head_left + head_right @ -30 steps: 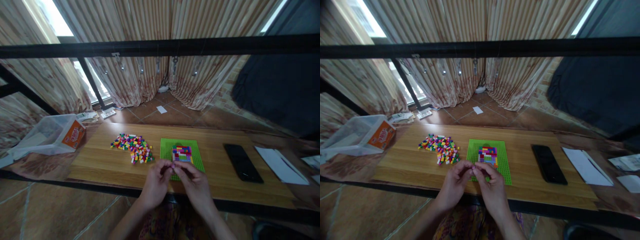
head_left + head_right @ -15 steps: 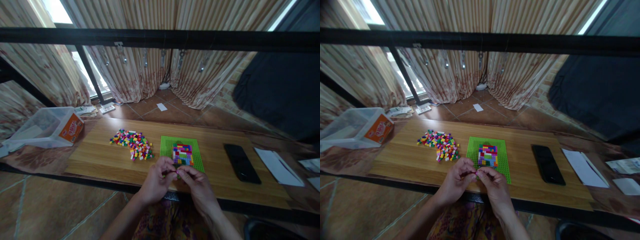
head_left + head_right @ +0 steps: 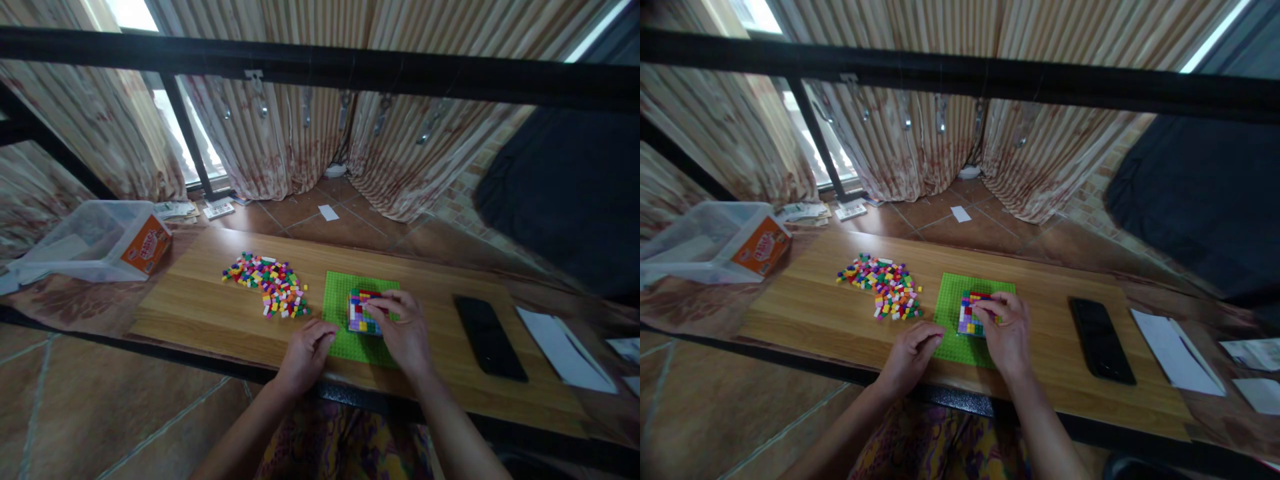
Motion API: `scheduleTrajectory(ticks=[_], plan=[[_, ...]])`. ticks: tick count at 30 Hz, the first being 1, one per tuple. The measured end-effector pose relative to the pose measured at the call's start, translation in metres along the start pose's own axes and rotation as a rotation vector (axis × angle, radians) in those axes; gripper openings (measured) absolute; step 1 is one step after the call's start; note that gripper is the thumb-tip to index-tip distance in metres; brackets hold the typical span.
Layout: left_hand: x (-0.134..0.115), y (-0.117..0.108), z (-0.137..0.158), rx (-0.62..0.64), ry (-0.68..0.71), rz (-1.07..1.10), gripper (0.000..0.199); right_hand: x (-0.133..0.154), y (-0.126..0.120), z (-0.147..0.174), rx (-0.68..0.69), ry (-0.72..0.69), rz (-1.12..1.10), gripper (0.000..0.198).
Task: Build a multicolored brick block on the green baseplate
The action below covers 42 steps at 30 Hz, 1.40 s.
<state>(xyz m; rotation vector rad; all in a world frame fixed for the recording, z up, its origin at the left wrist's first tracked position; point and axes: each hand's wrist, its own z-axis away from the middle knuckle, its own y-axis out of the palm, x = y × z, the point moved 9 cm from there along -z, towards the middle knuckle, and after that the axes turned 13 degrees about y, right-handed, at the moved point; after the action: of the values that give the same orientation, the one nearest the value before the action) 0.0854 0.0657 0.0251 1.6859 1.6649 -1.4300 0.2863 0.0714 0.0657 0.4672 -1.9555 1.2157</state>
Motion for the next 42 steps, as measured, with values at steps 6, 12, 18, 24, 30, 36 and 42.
scheduleTrajectory(ticks=[6, 12, 18, 24, 30, 36, 42], plan=[[0.000, 0.001, 0.002, -0.025, 0.028, 0.007, 0.018, -0.004, 0.012, -0.002, -0.001, -0.007, 0.062, 0.026], [-0.001, 0.000, 0.001, -0.032, 0.027, 0.003, 0.018, -0.011, 0.017, -0.008, 0.029, 0.063, -0.020, 0.024], [-0.002, 0.000, 0.001, -0.034, 0.023, 0.010, 0.017, -0.020, 0.025, -0.016, 0.118, 0.167, -0.126, 0.024], [0.000, 0.003, 0.003, -0.032, 0.030, 0.020, 0.017, -0.031, 0.033, -0.019, 0.201, 0.263, -0.135, 0.025], [0.003, -0.003, 0.002, -0.077, -0.005, 0.017, 0.014, -0.026, 0.034, -0.020, 0.225, 0.242, -0.130, 0.025], [0.013, -0.004, 0.004, -0.146, -0.085, 0.127, 0.011, -0.004, -0.004, 0.004, -0.033, 0.065, -0.081, 0.026], [0.024, 0.001, 0.009, -0.219, -0.134, 0.336, 0.025, 0.031, 0.010, 0.054, 0.092, -0.108, -0.038, 0.021]])
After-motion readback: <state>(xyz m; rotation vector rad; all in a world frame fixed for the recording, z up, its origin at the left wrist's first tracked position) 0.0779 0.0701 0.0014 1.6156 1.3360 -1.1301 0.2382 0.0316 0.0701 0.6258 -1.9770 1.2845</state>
